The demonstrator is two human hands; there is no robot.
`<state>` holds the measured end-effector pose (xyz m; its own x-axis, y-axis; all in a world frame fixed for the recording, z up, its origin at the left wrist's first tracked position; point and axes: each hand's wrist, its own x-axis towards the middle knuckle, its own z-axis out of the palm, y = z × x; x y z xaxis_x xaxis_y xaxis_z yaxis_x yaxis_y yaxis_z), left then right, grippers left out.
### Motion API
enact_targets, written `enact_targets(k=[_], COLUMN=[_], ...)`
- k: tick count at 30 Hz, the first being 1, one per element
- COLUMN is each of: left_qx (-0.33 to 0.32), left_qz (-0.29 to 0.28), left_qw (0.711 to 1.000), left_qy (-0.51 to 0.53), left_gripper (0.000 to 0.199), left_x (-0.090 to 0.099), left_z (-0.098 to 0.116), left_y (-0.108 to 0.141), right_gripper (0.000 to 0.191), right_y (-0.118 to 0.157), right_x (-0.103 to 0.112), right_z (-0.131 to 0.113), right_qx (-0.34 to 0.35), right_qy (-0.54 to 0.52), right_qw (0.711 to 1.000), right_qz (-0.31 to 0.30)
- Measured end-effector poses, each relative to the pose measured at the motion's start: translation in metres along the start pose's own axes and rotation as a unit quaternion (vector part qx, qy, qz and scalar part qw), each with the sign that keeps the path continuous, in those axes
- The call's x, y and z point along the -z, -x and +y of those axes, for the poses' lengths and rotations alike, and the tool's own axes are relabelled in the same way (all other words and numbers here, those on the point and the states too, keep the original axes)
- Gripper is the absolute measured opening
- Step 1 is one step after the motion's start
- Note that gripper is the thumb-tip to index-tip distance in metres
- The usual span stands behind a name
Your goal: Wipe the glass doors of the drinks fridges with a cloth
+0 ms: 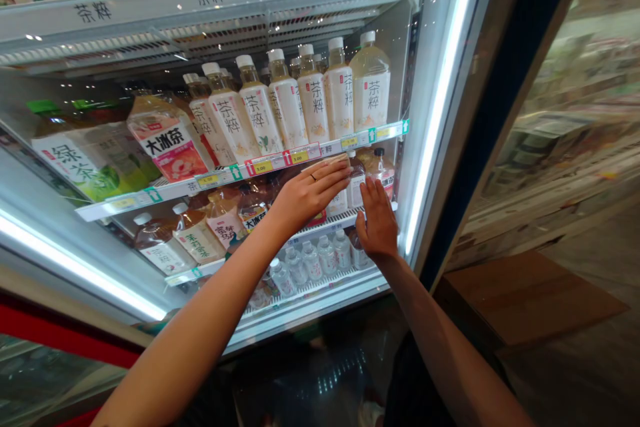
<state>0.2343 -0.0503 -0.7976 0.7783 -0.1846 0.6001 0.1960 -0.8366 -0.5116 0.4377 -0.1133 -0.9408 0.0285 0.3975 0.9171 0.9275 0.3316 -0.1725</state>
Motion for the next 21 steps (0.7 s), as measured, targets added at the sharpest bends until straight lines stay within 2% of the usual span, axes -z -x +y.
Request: enact_targets(k=[3, 6, 12, 17, 21], left_qx=[0.024, 0.019, 0.004, 0.020, 0.015], left_qz=[0.006, -0.003, -0.024, -0.016, -0.016], left_qw=[1.000, 1.000, 1.000, 0.999, 1.000], left_qy=[0.011, 0.018, 0.002, 0.021, 0.004], left_gripper=[0.040, 0.042, 0.038, 0.042, 0.040], left_x=[-0.002, 0.000, 0.016, 0.021, 0.020], left_z=[-0.001, 0.003, 0.002, -0.004, 0.000], left_y=[-0.004, 0.001, 0.020, 0.017, 0.024], right_gripper=[0.088, 0.088, 0.087, 0.086, 0.088], right_y=[0.000, 0.000, -0.003, -0.008, -0.007], right_x=[-0.001, -0.002, 0.000, 0.000, -0.006], right_z=[-0.001, 0.000, -0.001, -0.014, -0.029], right_qx=[0.003, 0.002, 0.005, 0.023, 0.034], right_qy=[0.006, 0.012, 0.013, -0.002, 0.003], right_qw=[1.000, 1.000, 1.000, 0.999, 0.999], right_qz=[-0.006, -0.009, 0.007, 0.032, 0.003])
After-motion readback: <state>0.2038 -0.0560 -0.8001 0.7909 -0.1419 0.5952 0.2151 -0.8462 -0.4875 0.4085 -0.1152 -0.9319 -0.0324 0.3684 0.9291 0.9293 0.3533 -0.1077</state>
